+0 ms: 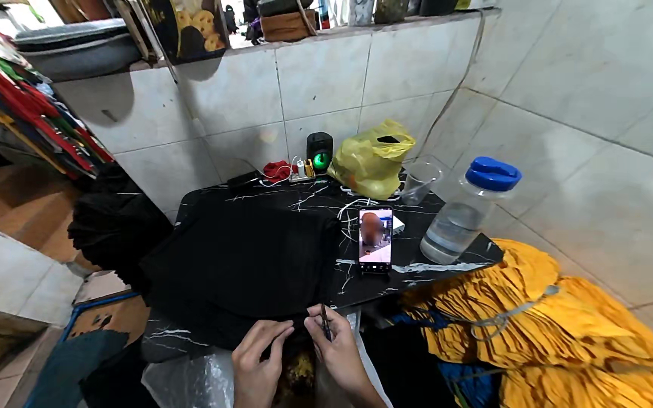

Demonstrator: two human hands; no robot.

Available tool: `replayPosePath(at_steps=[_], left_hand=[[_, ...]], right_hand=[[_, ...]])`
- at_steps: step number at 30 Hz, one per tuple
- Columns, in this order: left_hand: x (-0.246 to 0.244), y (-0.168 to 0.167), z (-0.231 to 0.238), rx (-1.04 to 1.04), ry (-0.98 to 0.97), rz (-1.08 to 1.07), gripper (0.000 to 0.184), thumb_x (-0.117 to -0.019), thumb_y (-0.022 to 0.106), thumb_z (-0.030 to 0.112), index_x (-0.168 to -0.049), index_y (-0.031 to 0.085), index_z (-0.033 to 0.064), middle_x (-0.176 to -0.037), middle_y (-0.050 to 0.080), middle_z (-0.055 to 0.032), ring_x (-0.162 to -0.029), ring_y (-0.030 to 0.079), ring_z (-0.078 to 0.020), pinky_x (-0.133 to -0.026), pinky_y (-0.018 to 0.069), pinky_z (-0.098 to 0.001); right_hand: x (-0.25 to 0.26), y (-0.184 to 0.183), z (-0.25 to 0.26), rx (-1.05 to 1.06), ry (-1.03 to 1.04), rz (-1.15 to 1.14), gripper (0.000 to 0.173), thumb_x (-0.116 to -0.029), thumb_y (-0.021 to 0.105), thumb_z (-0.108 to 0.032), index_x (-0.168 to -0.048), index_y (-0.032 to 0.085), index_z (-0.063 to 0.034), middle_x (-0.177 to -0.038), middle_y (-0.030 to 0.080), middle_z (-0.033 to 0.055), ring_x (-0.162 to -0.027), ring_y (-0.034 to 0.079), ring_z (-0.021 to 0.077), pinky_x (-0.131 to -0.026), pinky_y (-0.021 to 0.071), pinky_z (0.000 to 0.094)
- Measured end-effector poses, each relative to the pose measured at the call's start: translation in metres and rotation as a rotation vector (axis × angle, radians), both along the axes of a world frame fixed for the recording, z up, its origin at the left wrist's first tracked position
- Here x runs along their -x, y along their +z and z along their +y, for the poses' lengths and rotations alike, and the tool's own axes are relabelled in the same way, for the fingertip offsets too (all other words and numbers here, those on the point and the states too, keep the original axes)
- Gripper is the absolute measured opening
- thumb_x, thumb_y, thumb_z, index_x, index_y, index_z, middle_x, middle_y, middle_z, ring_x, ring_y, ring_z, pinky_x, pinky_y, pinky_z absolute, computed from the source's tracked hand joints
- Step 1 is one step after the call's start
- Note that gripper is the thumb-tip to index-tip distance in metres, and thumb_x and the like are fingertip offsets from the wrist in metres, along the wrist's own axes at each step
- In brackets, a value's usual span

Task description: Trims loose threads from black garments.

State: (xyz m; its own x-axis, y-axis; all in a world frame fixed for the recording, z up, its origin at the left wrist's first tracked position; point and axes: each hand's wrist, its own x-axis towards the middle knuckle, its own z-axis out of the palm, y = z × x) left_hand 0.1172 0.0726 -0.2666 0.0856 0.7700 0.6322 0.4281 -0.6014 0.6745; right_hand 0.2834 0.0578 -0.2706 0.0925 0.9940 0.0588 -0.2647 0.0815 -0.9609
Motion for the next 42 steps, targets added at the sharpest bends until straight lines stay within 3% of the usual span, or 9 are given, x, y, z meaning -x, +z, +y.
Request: replayPosePath(at_steps=[3,6,11,14,19,27,30,34,42], left_hand=[[-0.001,0.003,0.001,0.019,-0.03,0.052,0.009,-0.0941,0.069,0.014,-0.094,0.077,0.0089,-0.094,0.072,0.0012,-0.089,0.069,-0.0046,-0.082,0.0598,-0.0194],[-0.003,0.001,0.0,0.057,-0.084,0.042,0.01,-0.0964,0.067,0.015,-0.095,0.074,0.0083,-0.092,0.068,0.0011,-0.087,0.066,-0.0046,-0.08,0.058,-0.0188],[0.0,0.006,-0.003,0.111,-0.182,-0.024,0.01,-0.0976,0.065,0.015,-0.094,0.073,0.0101,-0.091,0.066,0.002,-0.084,0.065,-0.0061,-0.076,0.0576,-0.0202],[0.002,0.006,-0.005,0.158,-0.227,-0.091,0.01,-0.098,0.065,0.017,-0.095,0.072,0.0095,-0.091,0.066,0.0008,-0.082,0.064,-0.0075,-0.072,0.0576,-0.0219],[0.002,0.008,-0.007,0.169,-0.209,-0.153,0.009,-0.0967,0.067,0.015,-0.095,0.072,0.0082,-0.09,0.065,-0.0001,-0.079,0.064,-0.0079,-0.07,0.0577,-0.0213],[0.005,0.01,-0.009,0.214,-0.243,-0.147,0.01,-0.0978,0.067,0.018,-0.095,0.072,0.0096,-0.089,0.064,0.0004,-0.079,0.062,-0.0072,-0.069,0.0558,-0.0205],[0.006,0.009,-0.008,0.213,-0.209,-0.154,0.01,-0.0972,0.067,0.017,-0.095,0.072,0.0091,-0.089,0.064,0.0002,-0.078,0.062,-0.0082,-0.069,0.0561,-0.0217],[0.012,0.013,-0.007,0.186,-0.145,-0.132,0.009,-0.0959,0.069,0.017,-0.094,0.073,0.0097,-0.088,0.065,0.0012,-0.079,0.063,-0.0083,-0.071,0.057,-0.022],[0.007,0.016,-0.011,0.163,-0.134,0.003,0.011,-0.0961,0.068,0.018,-0.093,0.075,0.01,-0.088,0.066,0.0021,-0.081,0.063,-0.005,-0.072,0.0557,-0.0187]], right_hand=[[0.002,0.0,0.001,-0.002,0.016,-0.002,0.014,-0.1013,0.061,-0.012,-0.11,0.068,-0.0027,-0.081,0.062,0.0005,-0.056,0.049,0.0053,-0.049,0.0421,0.0208],[0.004,0.005,-0.001,-0.061,0.01,-0.021,0.019,-0.0973,0.07,-0.016,-0.108,0.072,-0.0008,-0.095,0.071,0.0044,-0.076,0.065,0.0079,-0.068,0.0567,0.0227],[0.002,0.0,0.001,0.002,-0.058,0.029,0.015,-0.0957,0.07,-0.01,-0.107,0.07,-0.0007,-0.079,0.065,0.0023,-0.056,0.052,0.0062,-0.048,0.0435,0.0209],[0.003,0.0,0.002,0.018,-0.053,0.04,0.015,-0.0967,0.067,-0.009,-0.109,0.068,-0.0009,-0.072,0.06,-0.0004,-0.053,0.049,0.0049,-0.046,0.0412,0.0203],[0.003,-0.001,0.002,-0.081,-0.003,-0.077,0.023,-0.0923,0.077,-0.017,-0.108,0.07,-0.0018,-0.093,0.07,0.0029,-0.067,0.058,0.0049,-0.06,0.0501,0.0196],[-0.002,-0.007,0.003,-0.223,-0.091,-0.366,0.022,-0.093,0.076,-0.024,-0.101,0.075,-0.0044,-0.099,0.071,0.0033,-0.091,0.066,0.0092,-0.08,0.0577,0.0256],[-0.005,-0.007,-0.001,-0.271,-0.229,-0.682,0.037,-0.0925,0.075,-0.043,-0.11,0.072,-0.0106,-0.101,0.071,-0.0007,-0.083,0.066,0.0044,-0.07,0.0583,0.0244],[-0.014,-0.002,-0.008,-0.46,-0.24,-0.989,0.041,-0.0967,0.067,-0.05,-0.103,0.072,-0.0101,-0.081,0.069,0.0003,-0.063,0.062,0.0076,-0.053,0.0524,0.0266],[-0.009,0.0,-0.01,-0.469,-0.253,-1.124,0.038,-0.1001,0.062,-0.045,-0.107,0.074,-0.0094,-0.084,0.073,0.001,-0.067,0.068,0.012,-0.056,0.0566,0.0307]])
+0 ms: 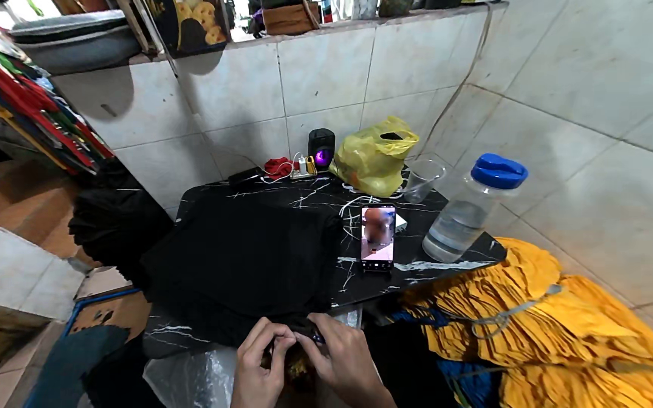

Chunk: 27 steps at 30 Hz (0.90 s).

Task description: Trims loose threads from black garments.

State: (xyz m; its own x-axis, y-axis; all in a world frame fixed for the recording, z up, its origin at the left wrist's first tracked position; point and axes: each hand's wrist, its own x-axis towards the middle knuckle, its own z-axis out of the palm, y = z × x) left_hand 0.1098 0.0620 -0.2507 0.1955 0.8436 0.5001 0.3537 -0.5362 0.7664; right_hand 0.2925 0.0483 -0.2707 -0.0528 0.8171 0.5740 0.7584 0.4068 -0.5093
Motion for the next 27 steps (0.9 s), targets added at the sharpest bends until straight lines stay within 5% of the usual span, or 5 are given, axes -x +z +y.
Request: replayPosePath(at_steps=[7,12,14,18,27], left_hand=[[0.011,0.0,-0.001,0.039,-0.044,0.003,0.011,-0.0961,0.07,0.02,-0.094,0.074,0.0104,-0.087,0.066,0.0024,-0.078,0.064,-0.0048,-0.068,0.0562,-0.0189],[0.036,0.004,-0.002,0.393,-0.317,0.37,0.02,-0.0922,0.074,0.013,-0.111,0.078,0.0138,-0.103,0.076,0.002,-0.086,0.071,-0.0069,-0.081,0.0605,-0.0283],[0.038,0.003,-0.001,0.378,-0.267,0.323,0.02,-0.0926,0.074,0.013,-0.113,0.077,0.0155,-0.101,0.077,0.0057,-0.087,0.073,-0.0046,-0.082,0.0623,-0.027],[0.035,0.002,0.002,0.169,-0.084,0.146,0.01,-0.0948,0.073,0.024,-0.097,0.079,0.0163,-0.09,0.077,0.0087,-0.08,0.072,-0.0023,-0.076,0.0623,-0.0226],[0.009,-0.007,0.015,-0.056,0.09,0.23,0.036,-0.0854,0.08,0.047,-0.111,0.076,0.0219,-0.116,0.071,0.0064,-0.11,0.065,-0.0098,-0.091,0.057,-0.0291]], right_hand=[[0.014,-0.007,0.002,0.105,-0.149,0.172,0.043,-0.1019,0.057,-0.048,-0.105,0.075,-0.009,-0.073,0.069,-0.0003,-0.057,0.063,0.011,-0.051,0.0541,0.0315],[0.009,-0.011,0.01,0.518,0.067,0.753,0.034,-0.0924,0.075,-0.039,-0.109,0.076,-0.009,-0.101,0.073,0.0021,-0.091,0.068,0.0092,-0.082,0.0587,0.0296],[0.006,-0.01,0.013,0.495,0.183,0.941,0.021,-0.094,0.074,-0.023,-0.103,0.075,-0.0038,-0.098,0.072,0.0042,-0.087,0.068,0.009,-0.077,0.0587,0.0269],[0.001,-0.008,0.015,0.654,0.278,1.284,0.012,-0.1015,0.063,-0.016,-0.1,0.067,-0.0054,-0.064,0.05,-0.0036,-0.045,0.036,0.0016,-0.041,0.0314,0.0187],[-0.001,-0.001,0.013,0.763,0.303,1.447,0.01,-0.1032,0.06,-0.014,-0.108,0.062,-0.0056,-0.057,0.043,-0.0046,-0.041,0.033,0.0011,-0.039,0.0305,0.0175]])
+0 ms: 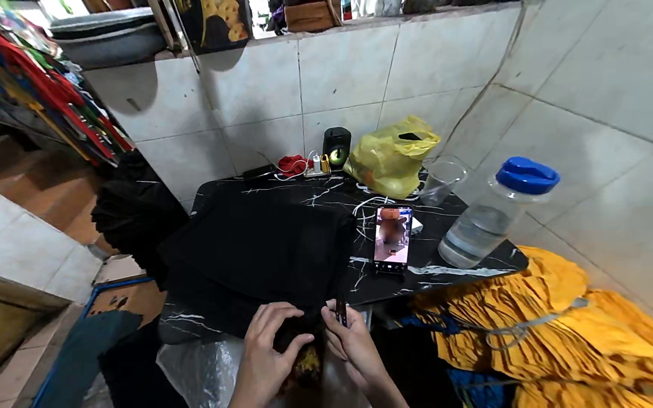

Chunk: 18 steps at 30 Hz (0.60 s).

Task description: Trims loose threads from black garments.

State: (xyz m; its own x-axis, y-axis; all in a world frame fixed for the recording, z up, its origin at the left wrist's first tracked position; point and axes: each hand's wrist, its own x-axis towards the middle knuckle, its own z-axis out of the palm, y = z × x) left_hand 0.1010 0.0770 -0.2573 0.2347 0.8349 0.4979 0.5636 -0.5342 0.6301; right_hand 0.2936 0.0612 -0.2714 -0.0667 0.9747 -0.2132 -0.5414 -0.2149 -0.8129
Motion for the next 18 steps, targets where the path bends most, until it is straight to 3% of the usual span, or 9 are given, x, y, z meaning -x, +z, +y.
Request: replayPosePath(at_steps=[2,4,7,9,11,15,17,18], left_hand=[[-0.007,-0.005,0.001,-0.023,0.029,0.06,0.036,-0.0861,0.078,0.05,-0.111,0.076,0.0241,-0.114,0.069,0.006,-0.107,0.064,-0.0092,-0.09,0.0557,-0.0297],[-0.012,-0.008,0.002,-0.075,0.05,0.127,0.027,-0.0906,0.074,0.045,-0.106,0.078,0.0237,-0.106,0.069,0.0043,-0.101,0.065,-0.0099,-0.087,0.0563,-0.0295],[-0.019,-0.007,-0.001,-0.164,0.054,0.286,0.025,-0.0974,0.065,0.039,-0.1,0.081,0.0208,-0.094,0.071,0.0015,-0.087,0.068,-0.0135,-0.075,0.0581,-0.0305],[-0.021,-0.006,-0.002,-0.151,0.017,0.334,0.028,-0.0997,0.061,0.04,-0.101,0.081,0.0199,-0.088,0.07,0.0018,-0.081,0.068,-0.0121,-0.071,0.0591,-0.0295],[-0.019,-0.006,0.0,-0.114,-0.011,0.285,0.028,-0.0991,0.063,0.04,-0.098,0.081,0.0195,-0.086,0.07,0.0039,-0.077,0.069,-0.0074,-0.069,0.0596,-0.0267],[-0.008,0.003,0.006,0.064,-0.062,0.113,0.023,-0.098,0.066,0.038,-0.095,0.078,0.0187,-0.084,0.074,0.0107,-0.072,0.069,0.0002,-0.065,0.0599,-0.0226],[-0.004,0.014,0.011,0.169,-0.074,-0.051,0.017,-0.1016,0.062,0.027,-0.101,0.073,0.0137,-0.081,0.074,0.0091,-0.068,0.07,-0.0029,-0.062,0.0622,-0.0241],[-0.002,0.02,0.013,0.167,-0.043,-0.156,0.017,-0.1026,0.059,0.02,-0.109,0.07,0.009,-0.087,0.076,0.0053,-0.074,0.073,-0.0071,-0.067,0.0639,-0.0277]], right_hand=[[0.002,0.001,-0.001,-0.017,-0.014,-0.045,0.01,-0.1026,0.061,-0.014,-0.107,0.063,-0.0054,-0.058,0.044,-0.0043,-0.042,0.034,0.0013,-0.039,0.0305,0.0179],[0.004,0.001,-0.002,-0.093,-0.073,-0.191,0.011,-0.1002,0.065,-0.014,-0.103,0.065,-0.0032,-0.064,0.051,-0.002,-0.047,0.039,0.0029,-0.043,0.0342,0.019],[0.001,0.0,-0.002,-0.282,-0.219,-0.588,0.015,-0.0963,0.07,-0.019,-0.095,0.072,-0.0048,-0.083,0.067,0.0001,-0.073,0.063,0.0055,-0.067,0.0542,0.0211],[0.0,-0.002,-0.002,-0.335,-0.301,-0.715,0.018,-0.0946,0.073,-0.023,-0.092,0.072,-0.0059,-0.079,0.066,-0.001,-0.07,0.061,0.0043,-0.063,0.0517,0.0198],[0.0,-0.004,-0.001,-0.344,-0.291,-0.685,0.019,-0.0968,0.071,-0.024,-0.09,0.071,-0.0061,-0.076,0.063,-0.0011,-0.065,0.057,0.0048,-0.058,0.0481,0.0197],[0.002,-0.008,0.0,-0.28,-0.275,-0.711,0.035,-0.1068,0.056,-0.029,-0.082,0.067,-0.0068,-0.068,0.065,0.0005,-0.062,0.063,0.0107,-0.061,0.0536,0.0264],[-0.002,-0.011,0.001,-0.171,-0.163,-0.952,0.042,-0.1045,0.054,-0.047,-0.09,0.069,-0.0111,-0.071,0.066,-0.0002,-0.065,0.065,0.0121,-0.063,0.0551,0.0321],[-0.004,-0.011,0.002,-0.127,-0.069,-1.035,0.045,-0.1018,0.056,-0.053,-0.099,0.072,-0.011,-0.078,0.069,0.0023,-0.073,0.067,0.0149,-0.071,0.0569,0.037]])
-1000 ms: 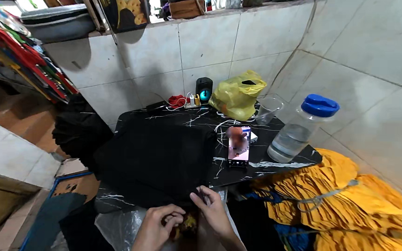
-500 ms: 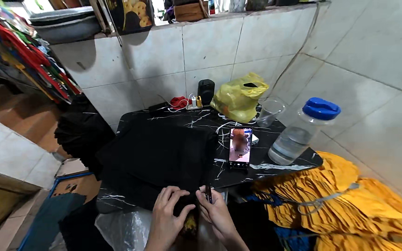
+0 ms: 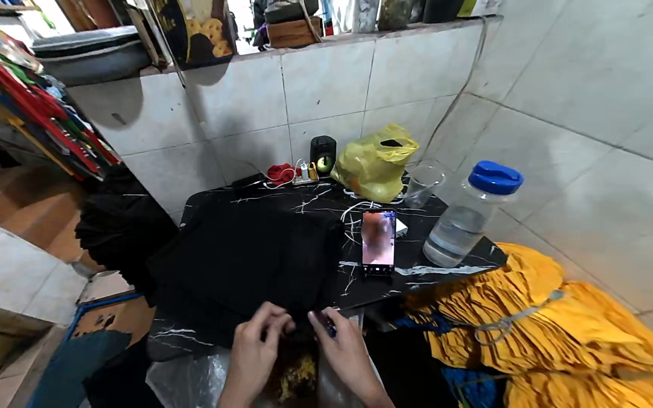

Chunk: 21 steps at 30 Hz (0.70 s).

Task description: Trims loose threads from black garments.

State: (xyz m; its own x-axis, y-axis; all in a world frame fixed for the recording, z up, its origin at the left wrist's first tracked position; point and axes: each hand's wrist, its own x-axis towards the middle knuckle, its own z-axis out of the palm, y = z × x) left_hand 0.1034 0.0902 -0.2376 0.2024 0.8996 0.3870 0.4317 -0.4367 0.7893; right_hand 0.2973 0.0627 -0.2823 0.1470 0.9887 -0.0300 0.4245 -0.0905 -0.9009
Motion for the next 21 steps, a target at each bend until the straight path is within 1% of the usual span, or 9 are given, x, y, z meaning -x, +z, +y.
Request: replayPosePath(at_steps=[2,4,7,9,11,13,16,18,21], left_hand=[[0.004,0.012,0.008,-0.018,0.083,-0.19,0.038,-0.1039,0.054,0.013,-0.139,0.051,-0.0002,-0.115,0.075,-0.007,-0.097,0.076,-0.0207,-0.084,0.0657,-0.0393],[0.008,0.021,0.014,-0.036,0.12,-0.262,0.058,-0.1031,0.056,0.013,-0.154,0.031,0.0022,-0.132,0.069,-0.0103,-0.109,0.073,-0.0271,-0.091,0.0641,-0.0423],[0.013,0.012,0.013,-0.104,0.056,-0.076,0.04,-0.0985,0.066,0.018,-0.133,0.059,-0.0003,-0.121,0.072,-0.0077,-0.109,0.072,-0.0208,-0.094,0.0623,-0.0388],[0.017,-0.002,0.013,-0.074,-0.055,0.225,0.034,-0.0957,0.07,0.038,-0.121,0.073,0.0159,-0.127,0.07,0.0001,-0.122,0.064,-0.0154,-0.104,0.0545,-0.0376],[0.02,-0.015,0.014,-0.008,-0.148,0.451,0.048,-0.0875,0.074,0.052,-0.129,0.07,0.028,-0.142,0.06,0.0026,-0.135,0.053,-0.0206,-0.109,0.0474,-0.0461],[0.021,-0.019,0.014,0.025,-0.188,0.481,0.068,-0.0782,0.083,0.049,-0.14,0.062,0.03,-0.149,0.055,0.0011,-0.139,0.049,-0.0259,-0.11,0.0455,-0.0527],[0.035,-0.013,0.013,0.086,-0.205,0.451,0.093,-0.0699,0.091,0.039,-0.152,0.049,0.0302,-0.156,0.047,-0.0007,-0.143,0.045,-0.0277,-0.111,0.0448,-0.0535],[0.047,-0.012,0.013,0.097,-0.173,0.447,0.094,-0.0699,0.092,0.027,-0.153,0.048,0.0264,-0.156,0.046,-0.0061,-0.141,0.047,-0.0316,-0.111,0.0458,-0.054],[0.061,-0.022,0.015,0.029,-0.084,0.513,0.048,-0.0847,0.08,0.024,-0.132,0.069,0.0232,-0.141,0.062,-0.0034,-0.127,0.059,-0.0287,-0.104,0.0506,-0.0519]], right_hand=[[0.0,-0.002,-0.001,0.051,0.077,0.029,0.043,-0.0985,0.063,-0.051,-0.106,0.072,-0.0093,-0.086,0.071,0.0043,-0.08,0.069,0.0151,-0.077,0.0579,0.0371],[0.004,-0.007,-0.001,-0.026,0.08,0.212,0.028,-0.0962,0.07,-0.036,-0.095,0.07,-0.0081,-0.081,0.066,0.0015,-0.074,0.065,0.0101,-0.071,0.0568,0.0285],[0.009,-0.006,-0.003,-0.076,0.009,0.437,0.019,-0.0917,0.075,-0.025,-0.087,0.068,-0.0086,-0.074,0.06,-0.0014,-0.064,0.055,0.0069,-0.058,0.0459,0.0224],[0.011,-0.002,-0.003,0.006,-0.03,0.625,0.019,-0.0883,0.08,-0.019,-0.093,0.067,-0.005,-0.071,0.06,-0.0001,-0.056,0.051,0.0067,-0.05,0.0425,0.0218],[0.013,0.003,-0.003,0.139,-0.055,0.82,0.031,-0.0865,0.081,-0.011,-0.11,0.064,-0.0005,-0.073,0.065,0.0038,-0.046,0.045,0.0049,-0.04,0.0346,0.0203],[0.011,0.008,-0.003,0.245,-0.027,0.918,0.046,-0.0892,0.078,-0.008,-0.131,0.059,-0.0012,-0.087,0.072,0.0064,-0.046,0.043,0.0035,-0.04,0.0325,0.0199],[0.008,0.004,-0.003,0.219,0.006,0.865,0.032,-0.0898,0.078,-0.011,-0.117,0.065,-0.0017,-0.087,0.07,0.0044,-0.049,0.045,0.0034,-0.042,0.0347,0.0195],[0.004,-0.002,-0.002,0.119,0.048,0.697,0.023,-0.0884,0.079,-0.017,-0.103,0.068,-0.0038,-0.083,0.066,0.0012,-0.061,0.056,0.0054,-0.053,0.0462,0.0209],[0.001,-0.004,0.001,-0.001,0.041,0.251,0.031,-0.0906,0.076,-0.031,-0.106,0.069,-0.0053,-0.096,0.067,0.0038,-0.086,0.064,0.0106,-0.077,0.0541,0.0287]])
